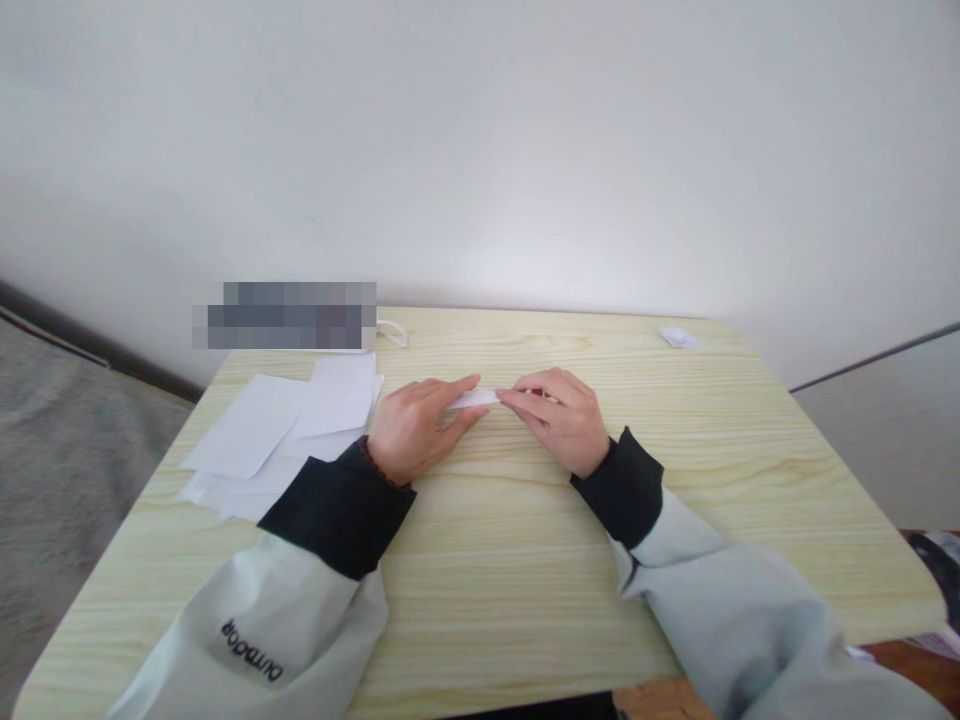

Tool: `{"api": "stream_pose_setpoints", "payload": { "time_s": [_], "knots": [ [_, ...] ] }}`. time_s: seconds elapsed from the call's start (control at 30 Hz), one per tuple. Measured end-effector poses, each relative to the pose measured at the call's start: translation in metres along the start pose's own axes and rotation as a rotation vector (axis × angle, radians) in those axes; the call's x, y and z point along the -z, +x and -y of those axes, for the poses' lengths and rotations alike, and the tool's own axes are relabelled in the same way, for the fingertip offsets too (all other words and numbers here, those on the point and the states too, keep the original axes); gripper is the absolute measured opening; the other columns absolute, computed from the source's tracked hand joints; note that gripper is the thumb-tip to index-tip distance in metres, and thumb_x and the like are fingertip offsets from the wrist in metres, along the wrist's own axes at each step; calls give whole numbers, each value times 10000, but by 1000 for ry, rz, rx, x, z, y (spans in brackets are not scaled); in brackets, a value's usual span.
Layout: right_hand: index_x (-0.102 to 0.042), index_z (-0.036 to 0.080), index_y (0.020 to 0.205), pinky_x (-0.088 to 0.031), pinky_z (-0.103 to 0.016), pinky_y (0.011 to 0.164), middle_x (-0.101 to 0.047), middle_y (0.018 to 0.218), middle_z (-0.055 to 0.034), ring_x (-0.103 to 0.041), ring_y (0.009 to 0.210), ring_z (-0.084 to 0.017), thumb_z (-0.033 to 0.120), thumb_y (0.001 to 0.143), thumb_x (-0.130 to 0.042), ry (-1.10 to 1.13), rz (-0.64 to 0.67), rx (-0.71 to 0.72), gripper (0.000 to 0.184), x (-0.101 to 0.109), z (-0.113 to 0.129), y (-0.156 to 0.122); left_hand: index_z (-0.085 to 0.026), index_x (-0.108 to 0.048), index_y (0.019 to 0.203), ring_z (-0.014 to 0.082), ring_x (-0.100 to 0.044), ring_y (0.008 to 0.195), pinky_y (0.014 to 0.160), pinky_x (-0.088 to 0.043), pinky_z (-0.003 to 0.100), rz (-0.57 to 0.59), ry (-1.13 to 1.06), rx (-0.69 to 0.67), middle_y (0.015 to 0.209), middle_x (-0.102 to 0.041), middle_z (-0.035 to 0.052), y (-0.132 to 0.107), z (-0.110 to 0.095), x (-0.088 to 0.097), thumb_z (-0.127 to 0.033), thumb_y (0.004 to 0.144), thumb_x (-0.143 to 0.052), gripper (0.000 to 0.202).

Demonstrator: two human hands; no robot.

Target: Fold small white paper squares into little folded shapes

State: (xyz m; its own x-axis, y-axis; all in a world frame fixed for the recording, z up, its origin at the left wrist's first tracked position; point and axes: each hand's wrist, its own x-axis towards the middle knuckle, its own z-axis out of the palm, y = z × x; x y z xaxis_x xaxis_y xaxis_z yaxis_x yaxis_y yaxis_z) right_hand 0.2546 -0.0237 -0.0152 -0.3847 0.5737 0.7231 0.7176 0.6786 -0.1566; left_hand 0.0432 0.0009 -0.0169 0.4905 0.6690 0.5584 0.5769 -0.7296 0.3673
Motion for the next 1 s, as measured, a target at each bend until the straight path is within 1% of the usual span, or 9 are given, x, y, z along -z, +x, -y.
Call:
{"api": "stream_pose_setpoints", "payload": {
  "time_s": [0.07,0.13,0.3,0.43,0.6,0.7,0.77,0.87,1.0],
  "knots": [
    [-703,258,941,-447,-257,678,-674,853,-7,-529,690,-108,149,850,-588,0,13,29,183,0,0,-1,-169,-580,1161,186,-659,873,801,-522,321,59,-23,55,967,-712,64,0,-2,1,-399,880,-508,371],
    [-700,263,947,-453,-251,670,-667,873,-10,-524,685,-103,138,848,-584,24,15,37,198,0,1,-1,-169,-548,1189,174,-646,862,802,-516,313,85,-61,76,941,-702,53,0,-2,1,-402,882,-499,388],
    [-690,237,922,-496,-246,681,-642,947,-38,-553,709,-98,133,852,-569,126,14,9,174,0,3,0,-157,-510,1198,125,-589,711,662,-501,243,85,-119,88,861,-636,17,0,-1,0,-424,832,-577,458],
    [-668,222,937,-522,-251,727,-635,988,-51,-587,770,-106,100,849,-540,187,40,-4,197,-2,4,1,-162,-555,1104,92,-525,588,583,-459,208,105,-139,76,728,-567,-30,1,-2,0,-373,826,-599,352],
    [-614,199,991,-518,-308,849,-628,1029,-76,-601,959,-158,102,812,-539,265,61,-84,217,-1,7,2,-180,-583,975,81,-515,548,555,-429,196,85,-152,93,669,-556,-51,1,-3,0,-326,839,-590,200],
    [-588,201,992,-508,-324,875,-621,1041,-79,-594,994,-166,147,826,-542,306,73,-145,181,0,8,3,-178,-594,912,84,-523,572,567,-430,201,48,-145,73,699,-577,-36,1,-3,0,-305,848,-583,142],
    [-580,202,981,-519,-306,836,-624,1029,-73,-612,919,-149,172,844,-539,320,68,-182,145,-1,8,3,-173,-602,885,95,-544,620,591,-441,209,36,-157,50,728,-596,-18,2,-3,0,-288,856,-575,122],
    [-573,200,981,-525,-280,778,-642,984,-57,-627,786,-122,192,859,-544,317,73,-211,125,-1,7,2,-171,-616,864,124,-581,743,683,-472,239,24,-198,8,787,-623,14,3,-3,2,-257,866,-564,101],
    [-564,208,981,-527,-262,733,-668,868,-24,-643,741,-122,219,858,-564,300,59,-206,123,-1,9,3,-174,-625,849,154,-576,850,773,-485,291,-50,-185,-24,864,-613,44,4,-3,3,-244,867,-561,96]
  ]
}}
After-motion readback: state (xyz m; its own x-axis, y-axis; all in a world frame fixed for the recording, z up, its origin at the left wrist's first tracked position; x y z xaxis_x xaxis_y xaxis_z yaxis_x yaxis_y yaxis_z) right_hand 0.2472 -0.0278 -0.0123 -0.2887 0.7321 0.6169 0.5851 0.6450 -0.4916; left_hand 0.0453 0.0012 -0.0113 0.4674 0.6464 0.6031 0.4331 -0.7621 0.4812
